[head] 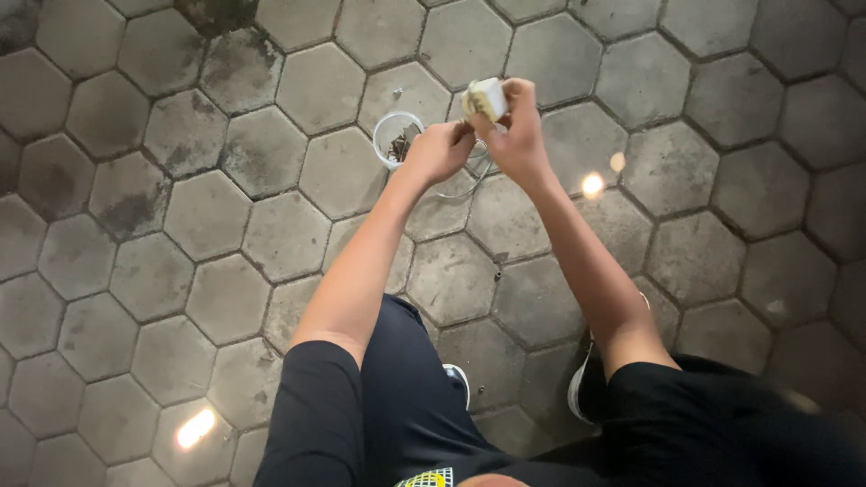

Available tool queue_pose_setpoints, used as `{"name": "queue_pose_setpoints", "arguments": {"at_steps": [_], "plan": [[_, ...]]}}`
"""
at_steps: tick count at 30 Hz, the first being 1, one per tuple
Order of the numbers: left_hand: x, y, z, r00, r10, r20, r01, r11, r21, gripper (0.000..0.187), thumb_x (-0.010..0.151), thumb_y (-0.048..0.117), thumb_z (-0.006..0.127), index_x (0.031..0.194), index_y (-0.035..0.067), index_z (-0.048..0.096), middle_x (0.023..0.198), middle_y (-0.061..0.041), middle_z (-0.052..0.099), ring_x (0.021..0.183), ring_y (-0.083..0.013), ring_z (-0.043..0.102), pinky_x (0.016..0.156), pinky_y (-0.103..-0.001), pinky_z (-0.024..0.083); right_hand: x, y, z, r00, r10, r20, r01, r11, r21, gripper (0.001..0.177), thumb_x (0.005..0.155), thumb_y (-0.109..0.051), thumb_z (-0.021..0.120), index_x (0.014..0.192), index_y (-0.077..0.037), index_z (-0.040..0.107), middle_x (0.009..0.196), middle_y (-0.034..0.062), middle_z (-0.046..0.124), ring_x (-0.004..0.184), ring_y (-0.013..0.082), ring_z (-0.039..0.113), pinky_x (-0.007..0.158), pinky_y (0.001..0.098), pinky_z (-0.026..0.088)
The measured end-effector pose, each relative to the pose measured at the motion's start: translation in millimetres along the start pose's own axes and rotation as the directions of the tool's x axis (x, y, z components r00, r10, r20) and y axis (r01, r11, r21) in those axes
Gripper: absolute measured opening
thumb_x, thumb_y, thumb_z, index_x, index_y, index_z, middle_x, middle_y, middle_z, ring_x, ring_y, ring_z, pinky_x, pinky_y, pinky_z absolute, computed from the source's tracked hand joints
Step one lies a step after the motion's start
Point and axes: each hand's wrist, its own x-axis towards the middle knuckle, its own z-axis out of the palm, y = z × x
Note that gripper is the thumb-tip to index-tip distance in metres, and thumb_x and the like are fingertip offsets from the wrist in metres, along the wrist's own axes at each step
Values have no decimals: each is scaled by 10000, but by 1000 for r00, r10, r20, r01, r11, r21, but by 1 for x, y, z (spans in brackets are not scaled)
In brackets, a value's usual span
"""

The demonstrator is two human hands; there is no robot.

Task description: Sorting small metal parts into a plastic cup and wrapping an item with paper and adhesive tape.

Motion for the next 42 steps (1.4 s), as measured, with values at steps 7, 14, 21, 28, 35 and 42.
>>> {"name": "queue_pose_setpoints", "arguments": {"at_steps": [7, 14, 21, 28, 35, 42], "plan": [[-12, 28, -20, 997, 71, -16, -63, 955, 291, 219, 792, 280, 667, 906, 102, 726, 821, -144, 729, 825, -380, 702, 757, -506, 532, 4, -20, -2, 999, -17, 29, 27, 914, -404, 477, 936, -101, 799, 1295, -31, 494, 1122, 127, 685, 1026, 213, 687, 886, 356, 568], [-11, 7, -23, 876, 443, -191, -426, 896, 123, 167, 841, 174, 785, 913, 85, 664, 870, -103, 702, 791, -355, 677, 681, -475, 530, 8, 3, -23, 993, 56, 106, 4, 870, -493, 428, 869, -183, 816, 1216, -39, 612, 1043, 126, 726, 941, 201, 686, 818, 357, 549], [-10, -1, -29, 980, 101, -171, -147, 948, -281, 449, 713, 273, 962, 876, 78, 592, 660, 13, 571, 603, -70, 511, 531, -264, 422, 7, -16, -27, 817, 437, 376, -374, 898, -232, 484, 921, -117, 589, 1403, -91, 621, 983, 14, 661, 830, 101, 579, 704, 276, 490], [6, -15, -11, 997, -65, -51, 14, 738, -674, 329, 854, 266, 905, 936, 100, 634, 702, 86, 575, 648, -10, 474, 577, -221, 346, -3, 8, -17, 767, 499, 404, -631, 701, 332, 377, 1029, -242, 493, 1328, -54, 623, 1099, 15, 691, 950, 111, 677, 746, 300, 592], [12, -27, 1, 987, -84, 138, 162, 561, -812, 410, 1068, 454, 554, 1039, 73, 702, 652, 74, 452, 580, -46, 399, 540, -238, 325, 2, -11, -20, 868, 405, 289, -478, 517, 710, 379, 1006, -184, 644, 1351, -86, 522, 1176, 86, 665, 986, 200, 722, 751, 374, 630], [-2, 22, -7, 982, -5, 187, 94, 878, -469, 231, 974, 302, 594, 1043, 92, 664, 722, 68, 618, 615, -58, 574, 530, -265, 491, 3, -27, 0, 965, 152, -216, -32, 878, 477, 488, 1017, -62, 705, 1407, -147, 424, 1236, 93, 654, 1060, 251, 734, 880, 403, 653]]}}
